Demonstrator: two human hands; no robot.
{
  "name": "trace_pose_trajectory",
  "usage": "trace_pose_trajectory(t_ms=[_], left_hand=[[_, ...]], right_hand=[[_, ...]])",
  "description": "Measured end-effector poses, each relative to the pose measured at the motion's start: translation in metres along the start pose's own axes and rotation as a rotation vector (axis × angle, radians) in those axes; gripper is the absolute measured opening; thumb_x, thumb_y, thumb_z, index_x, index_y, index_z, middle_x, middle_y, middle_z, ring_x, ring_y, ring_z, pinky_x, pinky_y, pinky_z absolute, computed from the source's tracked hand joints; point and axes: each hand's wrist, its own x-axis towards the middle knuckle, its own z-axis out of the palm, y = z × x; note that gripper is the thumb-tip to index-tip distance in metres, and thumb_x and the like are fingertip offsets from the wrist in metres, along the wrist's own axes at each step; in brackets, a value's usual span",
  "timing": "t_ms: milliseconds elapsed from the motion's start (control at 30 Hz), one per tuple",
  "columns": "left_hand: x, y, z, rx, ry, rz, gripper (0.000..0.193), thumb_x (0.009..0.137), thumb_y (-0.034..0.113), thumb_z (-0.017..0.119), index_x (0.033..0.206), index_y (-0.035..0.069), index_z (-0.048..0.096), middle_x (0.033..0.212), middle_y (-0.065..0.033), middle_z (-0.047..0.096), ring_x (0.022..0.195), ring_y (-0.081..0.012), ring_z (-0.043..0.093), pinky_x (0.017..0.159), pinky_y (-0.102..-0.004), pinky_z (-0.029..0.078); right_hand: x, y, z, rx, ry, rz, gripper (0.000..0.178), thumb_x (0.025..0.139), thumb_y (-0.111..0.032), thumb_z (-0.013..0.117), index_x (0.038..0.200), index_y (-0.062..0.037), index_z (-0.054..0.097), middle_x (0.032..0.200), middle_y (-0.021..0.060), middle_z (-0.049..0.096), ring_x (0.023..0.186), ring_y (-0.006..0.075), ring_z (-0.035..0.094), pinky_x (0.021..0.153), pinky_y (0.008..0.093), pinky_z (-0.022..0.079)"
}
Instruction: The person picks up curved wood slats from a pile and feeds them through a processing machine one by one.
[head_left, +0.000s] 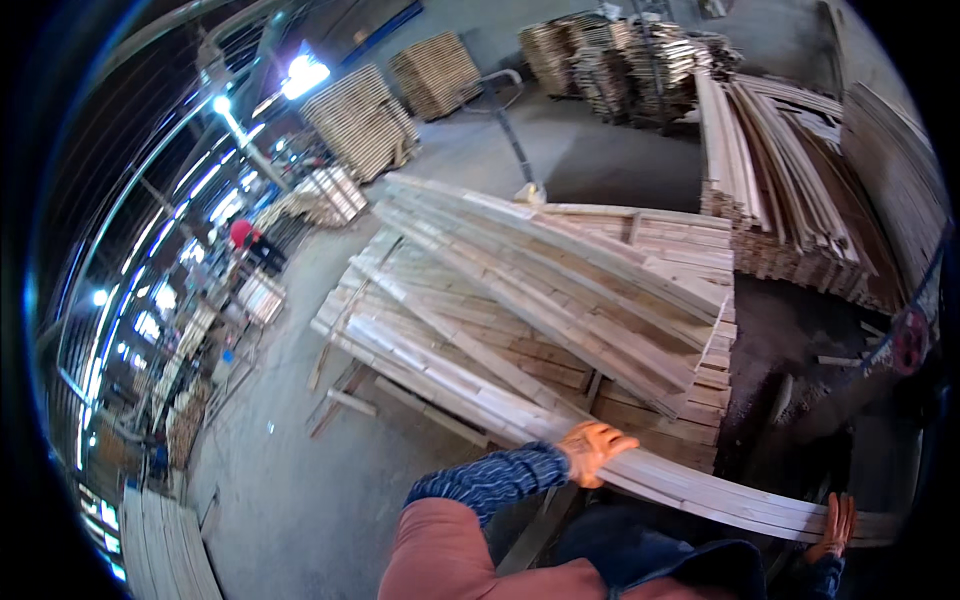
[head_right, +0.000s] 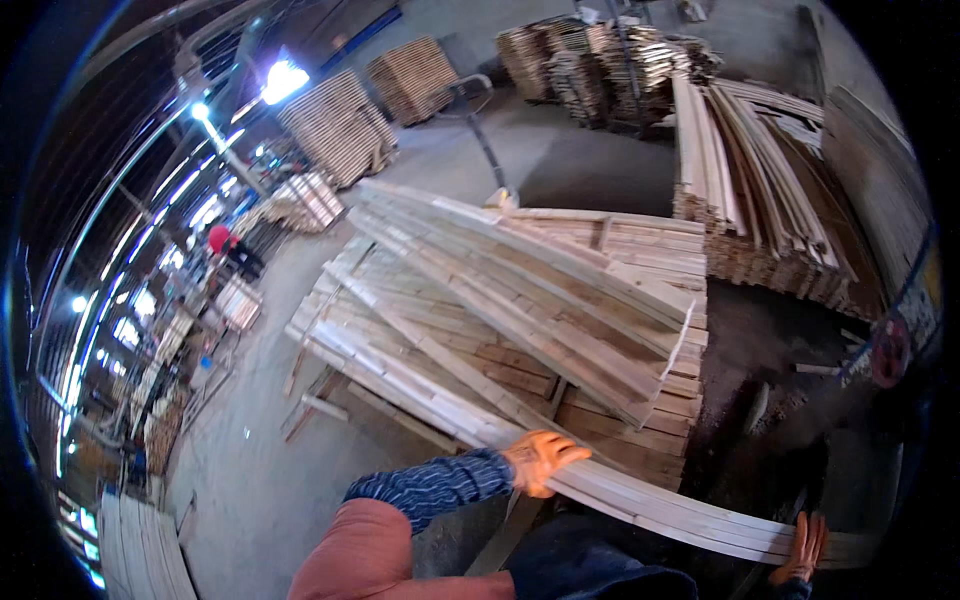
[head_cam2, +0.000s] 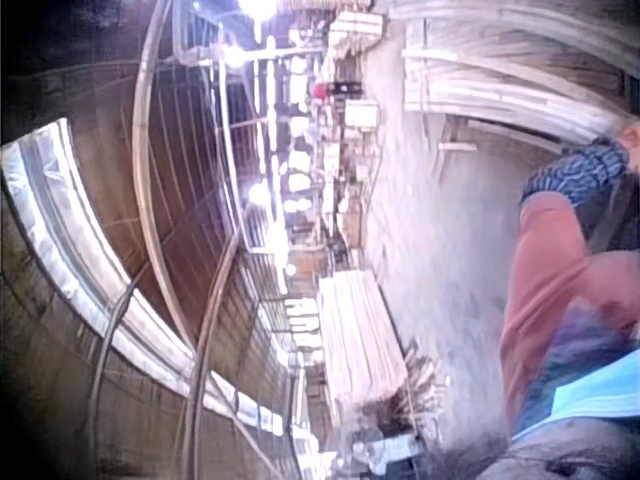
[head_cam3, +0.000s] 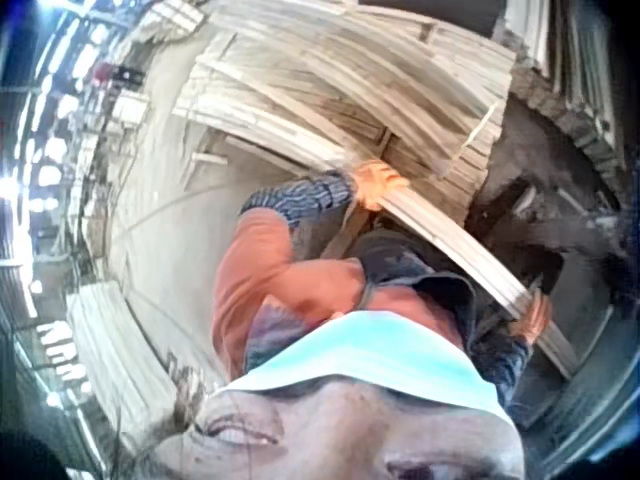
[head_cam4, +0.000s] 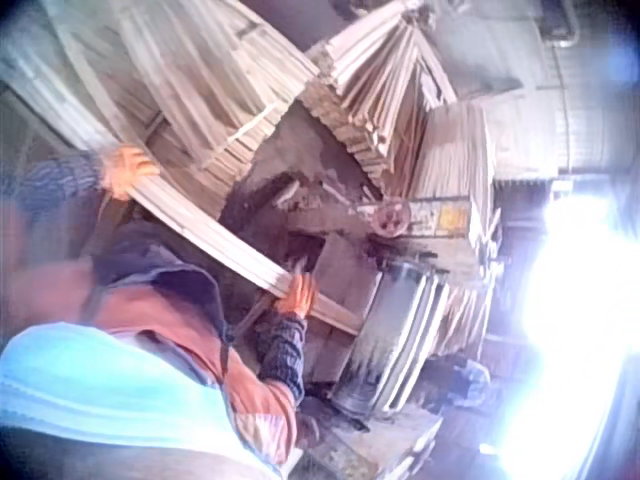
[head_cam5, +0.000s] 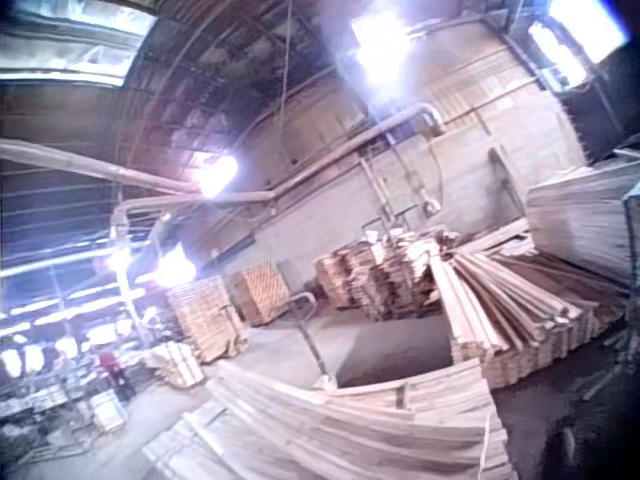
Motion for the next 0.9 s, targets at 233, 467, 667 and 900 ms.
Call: trace_pose_trajectory(t_ms=[233, 467, 667, 900], left_hand=[[0.062, 0.072, 0.006, -0.044, -0.057, 0.084, 0.112, 0.063, 0.030, 0.087, 0.159, 0.005, 0.035, 0.134, -0.0193, 0.057, 0.123, -0.0372, 0.056, 0.105, -0.0517, 0.045], [0.095, 0.118, 0.028, -0.298, 0.202, 0.174, 0.116, 0.069, 0.044, 0.087, 0.162, 0.004, 0.032, 0.150, -0.0242, 0.050, 0.140, -0.0406, 0.047, 0.122, -0.0551, 0.032], [0.008, 0.021, 0.037, 0.049, 0.319, 0.093, 0.121, 0.065, 0.044, 0.093, 0.164, 0.011, 0.032, 0.156, -0.0246, 0.047, 0.143, -0.0414, 0.047, 0.124, -0.0609, 0.029], [-0.058, -0.039, 0.002, 0.116, 0.035, -0.236, 0.102, 0.066, 0.046, 0.088, 0.153, 0.012, 0.047, 0.132, -0.0180, 0.062, 0.124, -0.0359, 0.058, 0.112, -0.0498, 0.040]], right_hand=[[0.044, -0.173, -0.065, 0.268, 0.041, -0.486, 0.066, 0.072, -0.005, 0.080, 0.135, -0.0132, 0.061, 0.137, 0.0214, 0.064, 0.131, 0.0400, 0.060, 0.116, 0.0565, 0.042], [0.067, -0.222, -0.038, 0.369, 0.010, -0.694, 0.087, 0.060, -0.027, 0.082, 0.142, -0.0126, 0.056, 0.119, 0.0149, 0.069, 0.103, 0.0349, 0.068, 0.099, 0.0532, 0.049], [0.061, -0.136, -0.006, 0.229, 0.199, -0.639, 0.069, 0.073, -0.015, 0.084, 0.137, -0.0171, 0.059, 0.114, 0.0100, 0.071, 0.101, 0.0328, 0.068, 0.101, 0.0522, 0.053], [0.057, -0.154, -0.060, 0.208, 0.026, -0.565, 0.089, 0.054, -0.004, 0.089, 0.136, -0.0175, 0.059, 0.111, 0.0129, 0.071, 0.102, 0.0357, 0.068, 0.103, 0.0519, 0.053]])
